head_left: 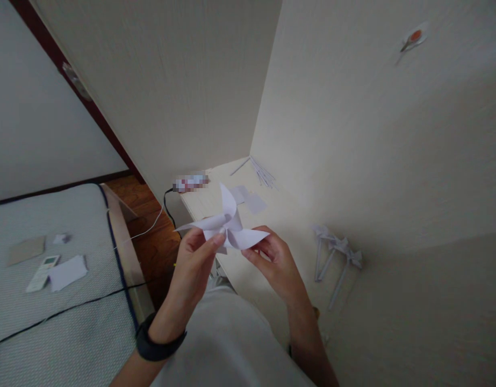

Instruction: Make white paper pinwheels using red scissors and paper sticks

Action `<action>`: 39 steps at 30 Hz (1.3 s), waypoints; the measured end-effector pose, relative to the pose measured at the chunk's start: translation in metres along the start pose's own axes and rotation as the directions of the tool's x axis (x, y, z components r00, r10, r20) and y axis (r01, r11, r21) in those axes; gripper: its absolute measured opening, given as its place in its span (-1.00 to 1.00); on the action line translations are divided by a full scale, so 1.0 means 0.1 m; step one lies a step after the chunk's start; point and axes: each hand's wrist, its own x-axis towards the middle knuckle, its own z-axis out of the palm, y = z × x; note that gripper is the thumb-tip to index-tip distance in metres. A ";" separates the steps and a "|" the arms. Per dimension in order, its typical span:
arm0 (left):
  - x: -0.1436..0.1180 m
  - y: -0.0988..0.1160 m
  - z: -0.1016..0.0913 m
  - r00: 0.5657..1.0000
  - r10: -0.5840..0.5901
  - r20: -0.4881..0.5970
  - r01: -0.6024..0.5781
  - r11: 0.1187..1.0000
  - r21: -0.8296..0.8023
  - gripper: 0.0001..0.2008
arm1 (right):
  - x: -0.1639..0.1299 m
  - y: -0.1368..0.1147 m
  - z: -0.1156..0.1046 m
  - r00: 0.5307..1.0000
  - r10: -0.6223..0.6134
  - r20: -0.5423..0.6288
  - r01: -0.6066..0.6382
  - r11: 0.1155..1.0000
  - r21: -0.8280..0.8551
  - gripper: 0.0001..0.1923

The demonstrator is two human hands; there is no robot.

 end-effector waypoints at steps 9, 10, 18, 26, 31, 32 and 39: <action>-0.02 0.02 -0.01 0.999 -0.004 0.033 0.004 1.000 0.008 -0.73 | -0.01 0.01 0.02 1.000 -0.020 0.008 0.020 1.000 -0.017 -0.81; -0.01 0.02 -0.01 0.999 -0.008 0.035 0.008 1.000 0.007 -0.73 | -0.01 0.01 0.02 1.000 -0.019 0.006 0.020 1.000 -0.017 -0.81; 0.00 0.01 0.01 1.000 0.002 0.026 -0.002 1.000 0.002 -0.72 | -0.02 0.06 0.03 1.000 0.015 -0.027 -0.017 0.999 -0.039 -0.71; -0.01 0.02 0.02 1.000 -0.001 -0.001 0.001 1.000 0.021 -0.72 | 0.00 0.06 0.02 1.000 0.012 0.009 -0.011 0.997 -0.073 -0.76; 0.01 0.02 0.03 0.999 0.035 -0.038 -0.034 0.999 0.025 -0.74 | 0.02 0.06 0.00 0.994 -0.023 0.105 0.030 0.997 -0.068 -0.82; 0.01 0.02 0.03 0.998 0.039 -0.045 -0.038 0.999 0.024 -0.73 | 0.02 0.07 0.00 0.993 -0.020 0.118 0.029 0.997 -0.072 -0.81; 0.01 0.01 0.02 0.999 0.009 -0.051 -0.006 0.999 0.049 -0.71 | 0.02 0.13 0.00 0.992 -0.025 0.125 0.035 0.996 -0.082 -0.82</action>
